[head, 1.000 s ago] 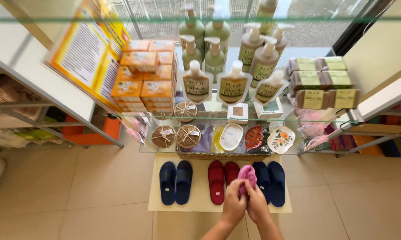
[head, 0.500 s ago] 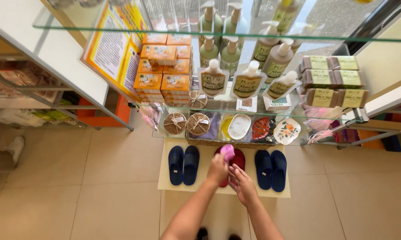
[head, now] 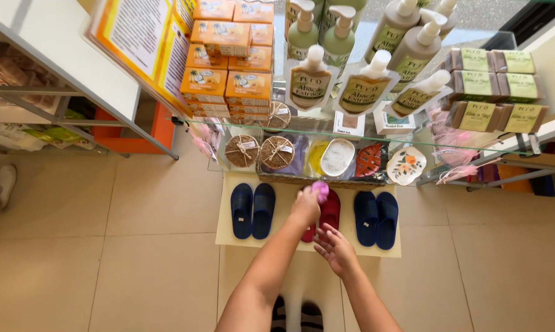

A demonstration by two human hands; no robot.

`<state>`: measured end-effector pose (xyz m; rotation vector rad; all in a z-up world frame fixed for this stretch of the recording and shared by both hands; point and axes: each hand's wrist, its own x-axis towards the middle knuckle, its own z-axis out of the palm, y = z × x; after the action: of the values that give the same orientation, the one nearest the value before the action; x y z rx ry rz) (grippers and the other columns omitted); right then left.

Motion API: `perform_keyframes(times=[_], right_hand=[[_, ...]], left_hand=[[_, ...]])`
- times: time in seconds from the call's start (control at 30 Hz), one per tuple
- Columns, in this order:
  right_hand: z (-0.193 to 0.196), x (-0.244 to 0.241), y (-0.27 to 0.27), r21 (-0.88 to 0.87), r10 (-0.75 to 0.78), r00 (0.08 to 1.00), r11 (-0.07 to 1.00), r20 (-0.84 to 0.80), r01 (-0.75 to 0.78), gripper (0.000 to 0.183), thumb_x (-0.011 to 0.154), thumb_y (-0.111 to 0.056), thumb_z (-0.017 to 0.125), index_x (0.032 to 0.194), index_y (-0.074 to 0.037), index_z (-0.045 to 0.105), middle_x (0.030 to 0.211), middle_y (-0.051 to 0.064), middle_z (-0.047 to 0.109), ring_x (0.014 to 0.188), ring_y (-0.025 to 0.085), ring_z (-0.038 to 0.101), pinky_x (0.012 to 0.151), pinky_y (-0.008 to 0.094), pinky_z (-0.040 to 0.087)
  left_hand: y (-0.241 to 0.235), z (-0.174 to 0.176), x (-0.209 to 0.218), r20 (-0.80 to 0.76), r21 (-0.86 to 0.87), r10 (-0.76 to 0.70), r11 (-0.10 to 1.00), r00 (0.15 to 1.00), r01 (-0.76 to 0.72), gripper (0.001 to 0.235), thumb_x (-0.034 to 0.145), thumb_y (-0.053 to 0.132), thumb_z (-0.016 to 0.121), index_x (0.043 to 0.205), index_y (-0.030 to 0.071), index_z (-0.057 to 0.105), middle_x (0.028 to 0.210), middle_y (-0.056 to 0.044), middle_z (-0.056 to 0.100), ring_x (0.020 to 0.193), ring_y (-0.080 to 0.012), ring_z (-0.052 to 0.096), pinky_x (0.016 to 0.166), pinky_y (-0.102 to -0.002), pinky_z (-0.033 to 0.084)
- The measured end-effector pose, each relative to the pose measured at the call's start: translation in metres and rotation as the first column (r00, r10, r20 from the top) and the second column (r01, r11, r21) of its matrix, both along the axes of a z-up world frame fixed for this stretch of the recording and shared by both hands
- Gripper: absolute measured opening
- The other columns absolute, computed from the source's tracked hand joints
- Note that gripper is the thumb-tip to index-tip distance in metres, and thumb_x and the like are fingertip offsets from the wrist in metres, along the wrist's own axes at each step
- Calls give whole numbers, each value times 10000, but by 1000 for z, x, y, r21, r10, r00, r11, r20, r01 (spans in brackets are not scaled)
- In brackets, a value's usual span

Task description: Wiping down products and glass shelves with a pink cloth in a retail store.

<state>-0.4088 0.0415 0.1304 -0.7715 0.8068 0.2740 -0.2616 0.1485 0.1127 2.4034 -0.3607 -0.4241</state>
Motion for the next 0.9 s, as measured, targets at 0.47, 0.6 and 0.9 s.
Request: perform_keyframes(times=[0.47, 0.6, 0.9], right_hand=[[161, -104, -10, 197, -177, 968, 970, 176, 142, 446, 1032, -513, 580, 1237, -117, 603, 1095, 63, 661, 974, 210, 644, 888, 410, 525], [286, -120, 9, 223, -58, 975, 975, 216, 9, 480, 956, -475, 541, 1263, -110, 595, 1154, 95, 704, 1062, 240, 681, 961, 428, 537], [354, -113, 14, 0, -64, 902, 997, 428, 71, 373, 962, -147, 662, 1324, -108, 585, 1211, 47, 688, 1087, 204, 659, 932, 409, 539]], left_hand=[[37, 207, -221, -361, -657, -127, 738, 924, -155, 418, 884, 122, 577, 1301, 112, 556, 1133, -114, 681, 1026, -197, 665, 907, -329, 544], [52, 267, -220, -506, -766, -194, 549, 841, -334, 296, 958, 184, 608, 1237, 98, 561, 1092, -13, 651, 988, -92, 621, 873, -251, 533], [68, 358, -189, -457, -844, -253, 425, 853, -326, 236, 1003, 154, 583, 1201, 42, 646, 1035, -6, 639, 912, -79, 571, 810, -237, 498]])
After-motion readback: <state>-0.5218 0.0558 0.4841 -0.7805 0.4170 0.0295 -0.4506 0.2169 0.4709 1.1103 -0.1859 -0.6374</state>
